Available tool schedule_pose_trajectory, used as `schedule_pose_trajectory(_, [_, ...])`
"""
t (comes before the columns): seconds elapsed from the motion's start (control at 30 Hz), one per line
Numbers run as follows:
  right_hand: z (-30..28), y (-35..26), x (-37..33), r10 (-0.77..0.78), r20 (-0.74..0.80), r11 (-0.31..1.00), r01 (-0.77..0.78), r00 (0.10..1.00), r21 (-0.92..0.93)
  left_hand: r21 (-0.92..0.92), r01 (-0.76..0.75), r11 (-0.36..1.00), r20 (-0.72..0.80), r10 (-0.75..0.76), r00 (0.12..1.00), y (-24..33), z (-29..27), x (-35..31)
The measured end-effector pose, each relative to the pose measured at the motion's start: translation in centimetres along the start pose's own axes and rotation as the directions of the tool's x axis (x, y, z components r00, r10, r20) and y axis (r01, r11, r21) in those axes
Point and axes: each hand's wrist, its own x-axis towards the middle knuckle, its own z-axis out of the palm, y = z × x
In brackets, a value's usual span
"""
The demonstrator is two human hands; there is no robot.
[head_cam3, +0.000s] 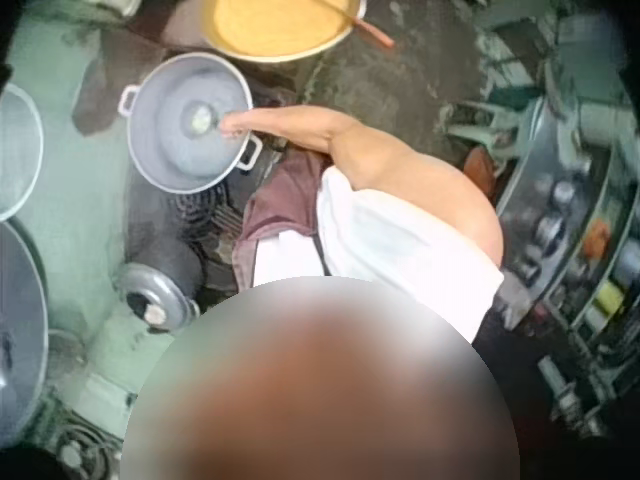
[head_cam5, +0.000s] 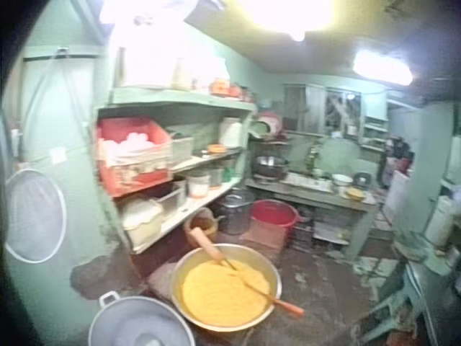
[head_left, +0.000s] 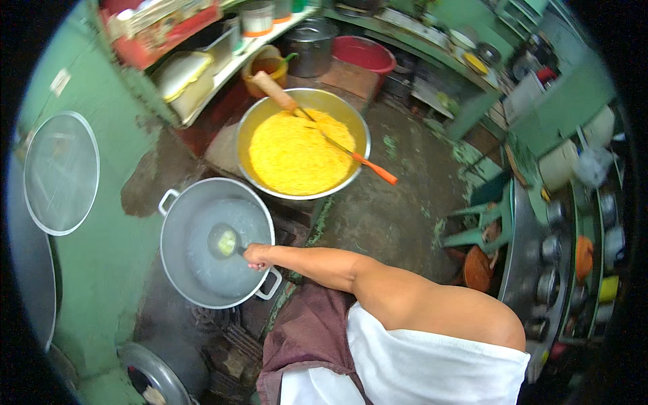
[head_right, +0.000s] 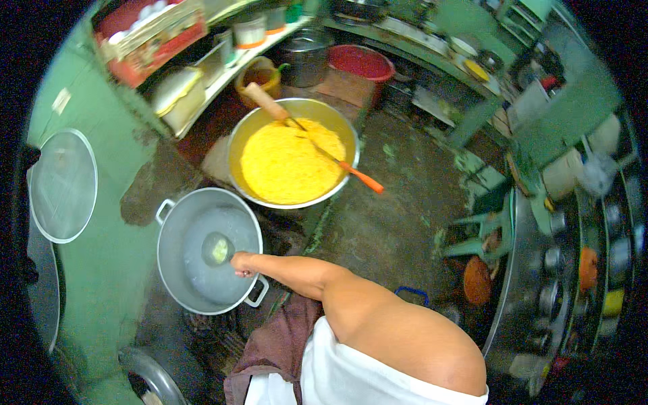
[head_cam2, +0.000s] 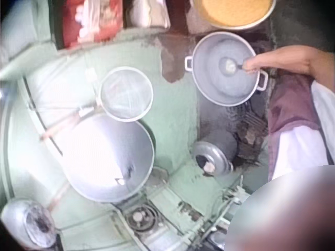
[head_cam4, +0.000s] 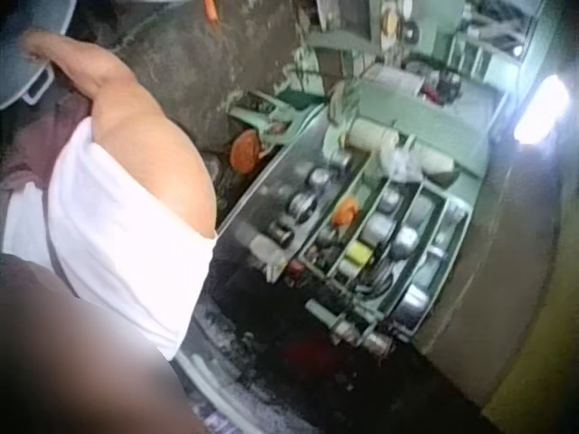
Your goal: The person assembles a layered noodle dish by spreading yellow noodles onto a banana leaf, adding shredded cabbage, and arranging boiled egg halves on top. The person uses a wooden spatula and a metal spoon to transfer ingredients and a knife to cut eggs.
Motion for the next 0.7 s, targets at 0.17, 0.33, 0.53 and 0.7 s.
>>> schedule_pose_trajectory(0.17, [-1.2,3.9,-0.2,-0.018,-0.009,0.994,0.019,1.000,0.105,0.022,0.019,1.000,0.021,-0.019,1.000,3.8,-1.5,1.2])
schedule_pose_trajectory(0.33, [-2.0,5.3,1.2,-0.117,0.274,0.966,0.046,0.955,0.253,0.094,-0.104,0.990,0.055,0.099,0.994,9.4,-1.7,-0.1])
schedule_pose_trajectory(0.53, [-0.8,1.4,-2.9,-0.079,0.075,0.997,0.078,0.994,0.007,-0.100,-0.249,0.963,0.017,0.252,0.968,10.1,-0.6,-5.6])
schedule_pose_trajectory(0.7, [-2.4,-2.0,-3.4,-0.117,0.034,0.983,0.120,0.993,-0.141,-0.027,-0.187,0.982,-0.263,0.174,0.949,1.5,0.4,-6.8])
